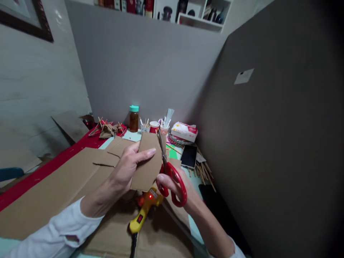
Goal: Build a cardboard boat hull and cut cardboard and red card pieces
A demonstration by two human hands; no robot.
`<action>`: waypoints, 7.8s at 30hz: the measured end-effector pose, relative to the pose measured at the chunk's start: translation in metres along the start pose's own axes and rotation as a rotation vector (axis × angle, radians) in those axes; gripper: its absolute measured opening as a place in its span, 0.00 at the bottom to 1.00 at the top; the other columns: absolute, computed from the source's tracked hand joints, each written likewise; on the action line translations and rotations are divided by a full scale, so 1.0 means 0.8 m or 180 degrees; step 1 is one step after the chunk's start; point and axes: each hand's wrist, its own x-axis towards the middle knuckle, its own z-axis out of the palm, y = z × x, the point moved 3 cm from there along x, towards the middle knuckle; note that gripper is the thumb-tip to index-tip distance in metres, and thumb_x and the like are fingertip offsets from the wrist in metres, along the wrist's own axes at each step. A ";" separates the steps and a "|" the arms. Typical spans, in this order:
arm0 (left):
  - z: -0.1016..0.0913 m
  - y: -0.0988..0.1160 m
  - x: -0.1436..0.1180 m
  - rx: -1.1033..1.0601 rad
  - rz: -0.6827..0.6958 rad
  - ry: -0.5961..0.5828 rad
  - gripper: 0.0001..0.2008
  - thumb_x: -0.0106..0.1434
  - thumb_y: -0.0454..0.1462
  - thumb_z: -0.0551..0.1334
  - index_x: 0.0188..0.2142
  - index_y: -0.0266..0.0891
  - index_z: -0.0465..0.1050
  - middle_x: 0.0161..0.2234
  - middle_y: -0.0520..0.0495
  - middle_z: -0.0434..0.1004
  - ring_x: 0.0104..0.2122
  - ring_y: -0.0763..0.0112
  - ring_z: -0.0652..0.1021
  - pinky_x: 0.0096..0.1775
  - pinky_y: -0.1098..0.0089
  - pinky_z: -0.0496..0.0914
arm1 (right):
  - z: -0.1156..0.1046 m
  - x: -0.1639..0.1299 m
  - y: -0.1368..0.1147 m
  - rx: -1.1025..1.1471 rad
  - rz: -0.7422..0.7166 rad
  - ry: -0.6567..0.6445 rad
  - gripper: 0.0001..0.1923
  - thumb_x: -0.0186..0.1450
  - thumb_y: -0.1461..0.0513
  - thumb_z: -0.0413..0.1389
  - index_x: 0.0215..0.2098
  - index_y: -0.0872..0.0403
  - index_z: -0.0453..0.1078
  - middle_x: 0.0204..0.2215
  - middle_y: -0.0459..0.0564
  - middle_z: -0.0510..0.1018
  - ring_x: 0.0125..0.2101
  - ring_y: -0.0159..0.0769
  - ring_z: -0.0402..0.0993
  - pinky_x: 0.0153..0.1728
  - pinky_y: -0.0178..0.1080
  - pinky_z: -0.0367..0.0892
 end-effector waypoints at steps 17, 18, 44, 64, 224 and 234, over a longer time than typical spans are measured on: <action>-0.002 -0.023 -0.019 -0.0143 0.0125 -0.0047 0.16 0.59 0.40 0.70 0.46 0.38 0.75 0.41 0.42 0.85 0.37 0.58 0.83 0.36 0.66 0.76 | 0.017 0.000 0.025 0.0025 0.0174 0.1105 0.23 0.56 0.50 0.65 0.42 0.50 0.62 0.22 0.37 0.65 0.21 0.29 0.59 0.23 0.32 0.60; 0.000 -0.023 -0.021 -0.0115 0.0122 -0.0094 0.16 0.59 0.40 0.70 0.46 0.38 0.75 0.41 0.43 0.85 0.37 0.58 0.83 0.37 0.66 0.76 | 0.016 -0.001 0.024 -0.0180 0.0076 0.1078 0.24 0.58 0.50 0.64 0.45 0.51 0.63 0.22 0.38 0.66 0.23 0.31 0.61 0.26 0.33 0.62; 0.000 -0.049 -0.016 0.0055 0.0064 -0.0414 0.14 0.64 0.41 0.66 0.48 0.40 0.74 0.45 0.46 0.83 0.40 0.63 0.81 0.43 0.67 0.74 | 0.002 -0.005 0.020 -0.1164 -0.0175 0.0591 0.16 0.67 0.49 0.58 0.37 0.54 0.73 0.24 0.42 0.71 0.26 0.31 0.63 0.27 0.32 0.57; -0.012 -0.067 -0.001 -0.0215 -0.0631 -0.0351 0.15 0.59 0.41 0.69 0.44 0.37 0.75 0.32 0.45 0.82 0.29 0.64 0.79 0.32 0.68 0.73 | -0.038 0.004 0.027 -0.0682 0.0257 0.1141 0.25 0.65 0.43 0.56 0.29 0.56 0.72 0.13 0.41 0.66 0.16 0.31 0.64 0.21 0.33 0.60; -0.048 -0.061 0.016 -0.0729 -0.0186 0.0478 0.11 0.51 0.35 0.73 0.35 0.34 0.81 0.29 0.44 0.83 0.23 0.66 0.78 0.22 0.67 0.76 | 0.018 -0.001 0.039 -0.1550 -0.0015 0.0431 0.15 0.67 0.57 0.53 0.24 0.54 0.65 0.20 0.42 0.64 0.23 0.30 0.55 0.25 0.34 0.52; -0.066 -0.031 0.028 -0.0648 -0.0061 0.0781 0.12 0.45 0.35 0.76 0.25 0.35 0.75 0.23 0.49 0.80 0.23 0.69 0.77 0.28 0.69 0.74 | 0.014 -0.001 0.033 -0.1261 0.0241 0.0294 0.16 0.66 0.53 0.57 0.29 0.57 0.74 0.21 0.42 0.63 0.23 0.30 0.55 0.24 0.33 0.51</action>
